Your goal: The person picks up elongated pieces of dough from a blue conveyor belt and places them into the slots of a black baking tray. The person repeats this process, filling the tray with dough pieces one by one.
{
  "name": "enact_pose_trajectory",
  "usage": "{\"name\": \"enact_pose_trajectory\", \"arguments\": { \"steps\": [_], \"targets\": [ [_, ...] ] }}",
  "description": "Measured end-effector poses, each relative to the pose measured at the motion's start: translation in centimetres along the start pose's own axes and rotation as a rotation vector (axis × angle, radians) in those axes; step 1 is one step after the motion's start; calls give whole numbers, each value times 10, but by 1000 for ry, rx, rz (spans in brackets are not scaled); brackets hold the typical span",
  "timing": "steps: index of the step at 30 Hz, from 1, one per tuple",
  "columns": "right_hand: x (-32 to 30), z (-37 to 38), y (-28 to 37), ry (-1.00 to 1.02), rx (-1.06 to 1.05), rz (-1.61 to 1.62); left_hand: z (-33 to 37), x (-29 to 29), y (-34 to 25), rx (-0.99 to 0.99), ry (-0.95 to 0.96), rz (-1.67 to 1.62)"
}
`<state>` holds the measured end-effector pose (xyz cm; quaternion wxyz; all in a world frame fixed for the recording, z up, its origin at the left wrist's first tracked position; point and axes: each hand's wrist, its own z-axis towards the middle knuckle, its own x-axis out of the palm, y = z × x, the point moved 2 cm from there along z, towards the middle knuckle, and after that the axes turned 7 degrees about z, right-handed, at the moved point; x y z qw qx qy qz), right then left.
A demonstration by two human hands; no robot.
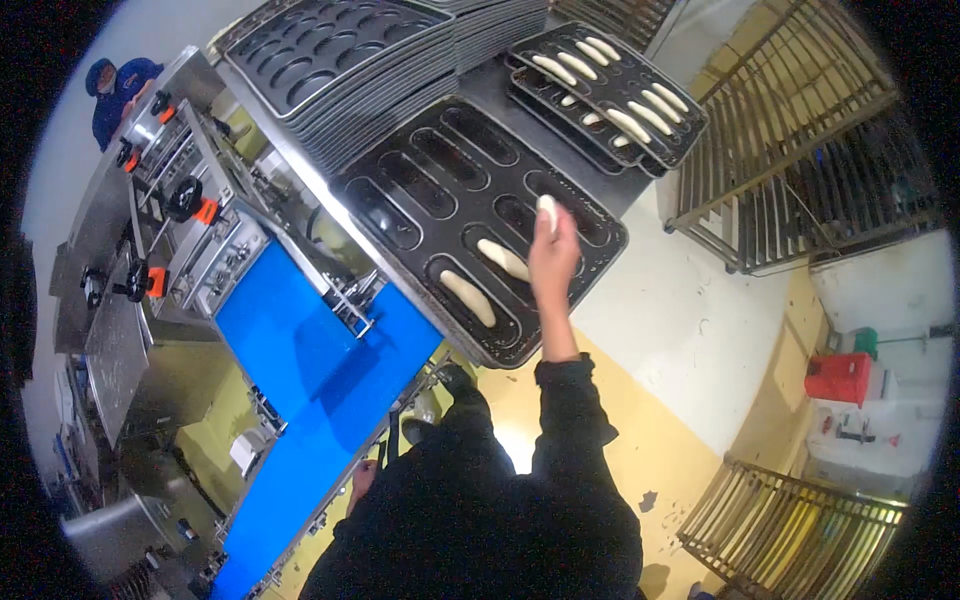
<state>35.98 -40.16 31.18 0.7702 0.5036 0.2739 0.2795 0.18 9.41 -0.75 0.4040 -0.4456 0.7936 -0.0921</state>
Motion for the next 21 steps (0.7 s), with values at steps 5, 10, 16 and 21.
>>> {"name": "enact_pose_trajectory", "arguments": {
  "steps": [5,10,16,21],
  "targets": [
    [-13,31,-14,-25,-381,-412,8,3,-51,24,121,-214],
    [-6,9,-32,280,-333,-807,-4,2,-26,-125,76,-258],
    [-12,-45,29,262,-206,-281,-7,26,62,-52,-59,-151],
    [45,-166,16,990,-262,44,10,36,84,51,-60,100]
  ]
}}
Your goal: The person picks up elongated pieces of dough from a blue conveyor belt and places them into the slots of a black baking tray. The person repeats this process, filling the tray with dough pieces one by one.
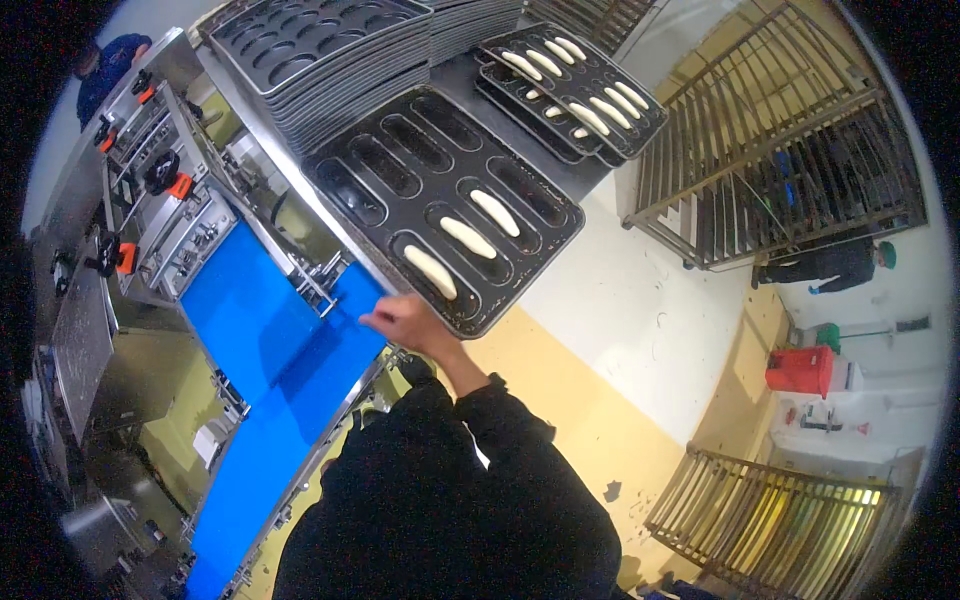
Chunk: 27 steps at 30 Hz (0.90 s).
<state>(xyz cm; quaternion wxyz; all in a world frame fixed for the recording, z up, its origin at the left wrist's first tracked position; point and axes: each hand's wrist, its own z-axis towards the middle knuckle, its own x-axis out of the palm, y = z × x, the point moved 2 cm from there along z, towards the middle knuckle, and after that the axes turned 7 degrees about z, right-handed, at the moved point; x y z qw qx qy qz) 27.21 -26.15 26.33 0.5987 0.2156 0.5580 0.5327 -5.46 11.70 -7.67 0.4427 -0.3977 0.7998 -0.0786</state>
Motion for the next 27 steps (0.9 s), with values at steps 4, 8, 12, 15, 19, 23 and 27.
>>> {"name": "enact_pose_trajectory", "arguments": {
  "steps": [4,8,12,15,19,23,27],
  "targets": [
    [121,-53,-75,362,389,42,2,-20,-29,4,34,-138],
    [191,-142,-135,1066,534,-319,-13,-41,-64,-95,8,-9],
    [175,-141,-175,520,594,-300,-34,-48,-66,-264,-30,-127],
    [159,-135,-187,429,695,-92,-52,-44,-51,-339,-99,-174],
    [158,-150,-191,577,669,-275,-74,-33,-33,-403,-143,-197],
    [164,-178,-186,840,799,-387,-83,-24,-25,-445,-155,-260],
    [175,-159,-162,788,750,-389,-85,-22,-21,-470,-117,-225]
  ]
}}
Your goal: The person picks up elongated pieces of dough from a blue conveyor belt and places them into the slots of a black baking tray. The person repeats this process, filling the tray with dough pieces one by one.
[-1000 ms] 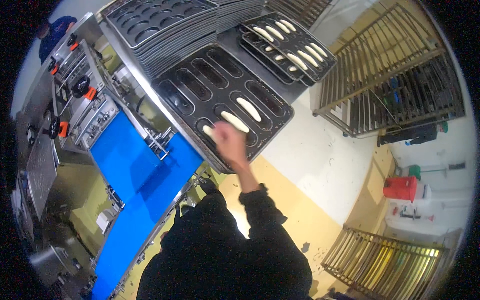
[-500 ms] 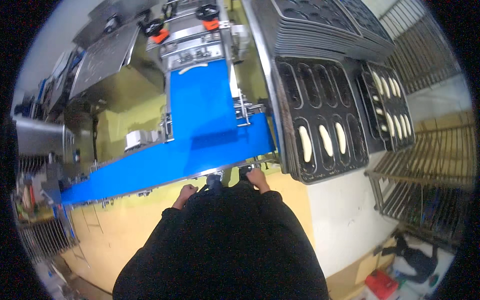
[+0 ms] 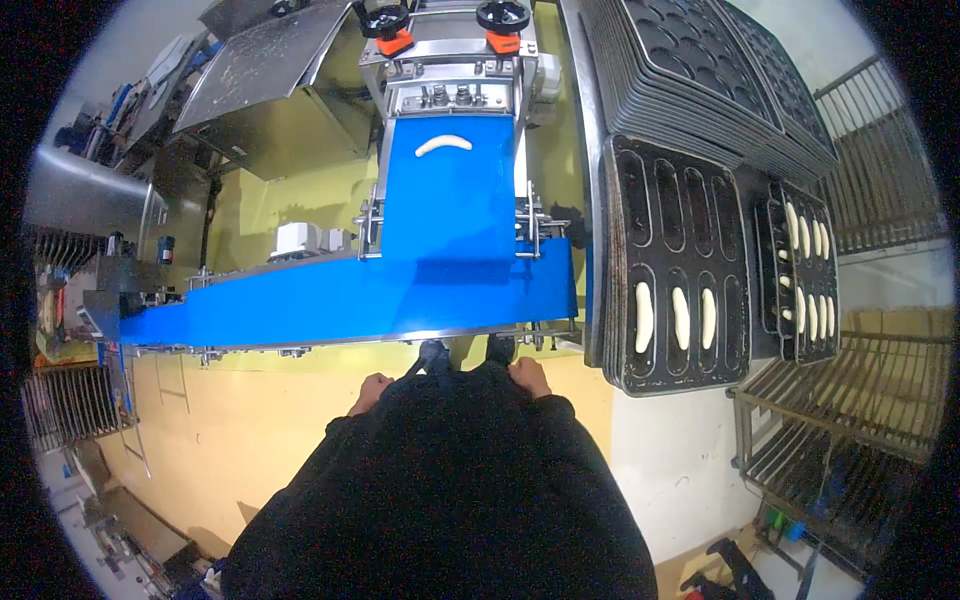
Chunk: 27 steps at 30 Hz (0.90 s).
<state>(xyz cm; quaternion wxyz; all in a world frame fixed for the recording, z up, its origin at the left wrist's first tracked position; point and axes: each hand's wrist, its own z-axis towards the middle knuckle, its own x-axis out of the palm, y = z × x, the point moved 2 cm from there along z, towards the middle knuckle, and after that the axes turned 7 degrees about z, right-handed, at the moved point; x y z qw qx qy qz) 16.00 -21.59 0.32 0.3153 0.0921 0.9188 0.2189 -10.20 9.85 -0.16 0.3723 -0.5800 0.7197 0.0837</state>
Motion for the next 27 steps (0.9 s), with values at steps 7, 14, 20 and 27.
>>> {"name": "enact_pose_trajectory", "arguments": {
  "steps": [7,14,20,27],
  "targets": [
    [-78,46,204,-336,-820,256,-31,-4,4,-83,-32,-18],
    [-159,161,378,-747,-750,-142,-98,31,26,-148,-137,-102],
    [-149,183,375,-397,-948,232,-140,63,86,-226,-6,-91],
    [-243,36,226,57,-776,2091,-31,33,68,97,132,151]
  ]
}}
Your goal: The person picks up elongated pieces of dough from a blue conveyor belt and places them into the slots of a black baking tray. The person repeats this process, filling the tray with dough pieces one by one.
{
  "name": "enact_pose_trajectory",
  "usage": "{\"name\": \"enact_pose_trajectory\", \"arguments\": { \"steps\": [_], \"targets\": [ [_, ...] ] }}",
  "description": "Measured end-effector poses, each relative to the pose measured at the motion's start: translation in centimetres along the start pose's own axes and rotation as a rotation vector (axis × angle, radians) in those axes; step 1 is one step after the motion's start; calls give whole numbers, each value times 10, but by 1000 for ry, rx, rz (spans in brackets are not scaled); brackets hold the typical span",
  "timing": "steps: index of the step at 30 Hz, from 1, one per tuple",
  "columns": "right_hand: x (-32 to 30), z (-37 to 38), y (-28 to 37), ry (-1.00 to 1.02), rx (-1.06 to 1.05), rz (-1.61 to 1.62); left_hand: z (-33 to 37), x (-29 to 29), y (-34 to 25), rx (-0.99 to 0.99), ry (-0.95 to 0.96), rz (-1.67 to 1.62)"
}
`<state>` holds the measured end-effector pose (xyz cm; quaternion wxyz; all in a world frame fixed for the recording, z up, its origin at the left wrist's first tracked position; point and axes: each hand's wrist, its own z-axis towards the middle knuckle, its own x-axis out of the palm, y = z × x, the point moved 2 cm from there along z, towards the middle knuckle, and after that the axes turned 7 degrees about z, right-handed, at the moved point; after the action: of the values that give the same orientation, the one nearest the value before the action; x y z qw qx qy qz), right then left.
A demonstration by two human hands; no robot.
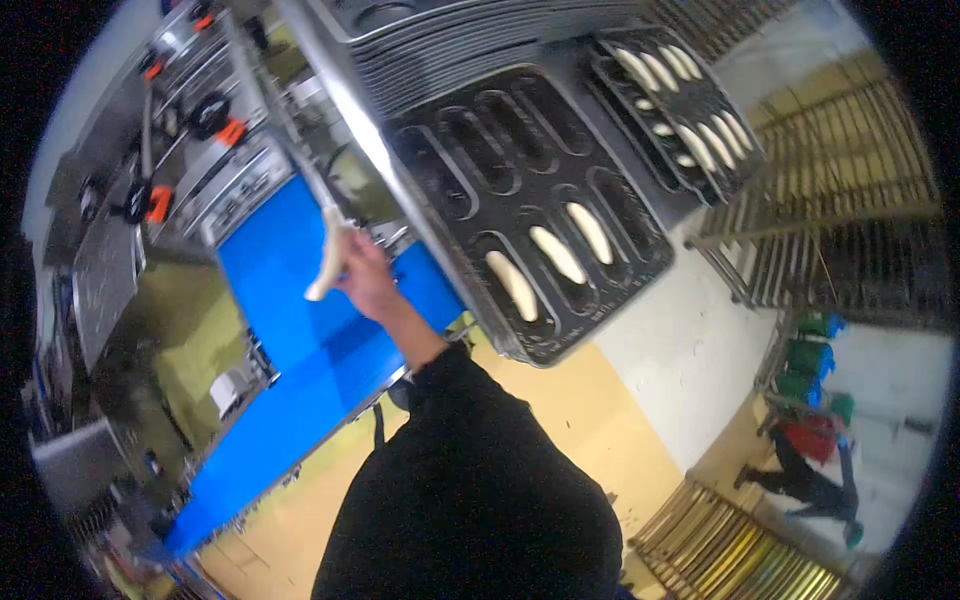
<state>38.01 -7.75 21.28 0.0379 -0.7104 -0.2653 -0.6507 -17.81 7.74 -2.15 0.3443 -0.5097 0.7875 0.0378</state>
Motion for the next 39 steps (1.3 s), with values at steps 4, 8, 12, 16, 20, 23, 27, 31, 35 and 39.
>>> {"name": "enact_pose_trajectory", "arguments": {
  "steps": [4,8,12,16,20,23,27,31,35,39],
  "targets": [
    [-6,-77,213,-281,-577,-427,57,-49,-40,92,60,24],
    [-4,-143,361,-737,-1008,-1036,99,-75,-99,379,85,471],
    [-27,-149,407,-724,-1324,-1570,97,-70,-141,130,103,-177],
    [-70,-137,375,-1075,-467,-2380,85,-59,-172,91,172,-12],
    [-40,-144,324,-870,-1028,-1896,73,-57,-163,19,92,-237],
    [-6,-139,239,-511,-726,-1544,69,-57,-148,110,-59,-48],
    [-14,-133,92,19,-70,-1427,66,-54,-136,143,-109,-97],
    [-112,-132,-33,213,393,-1537,59,-53,-137,41,-94,-326],
    [-222,-177,-65,444,384,-1993,51,-60,-135,40,-121,-349],
    [-281,-180,-34,-80,453,-1899,48,-59,-116,-41,-174,-504]
  ]
}}
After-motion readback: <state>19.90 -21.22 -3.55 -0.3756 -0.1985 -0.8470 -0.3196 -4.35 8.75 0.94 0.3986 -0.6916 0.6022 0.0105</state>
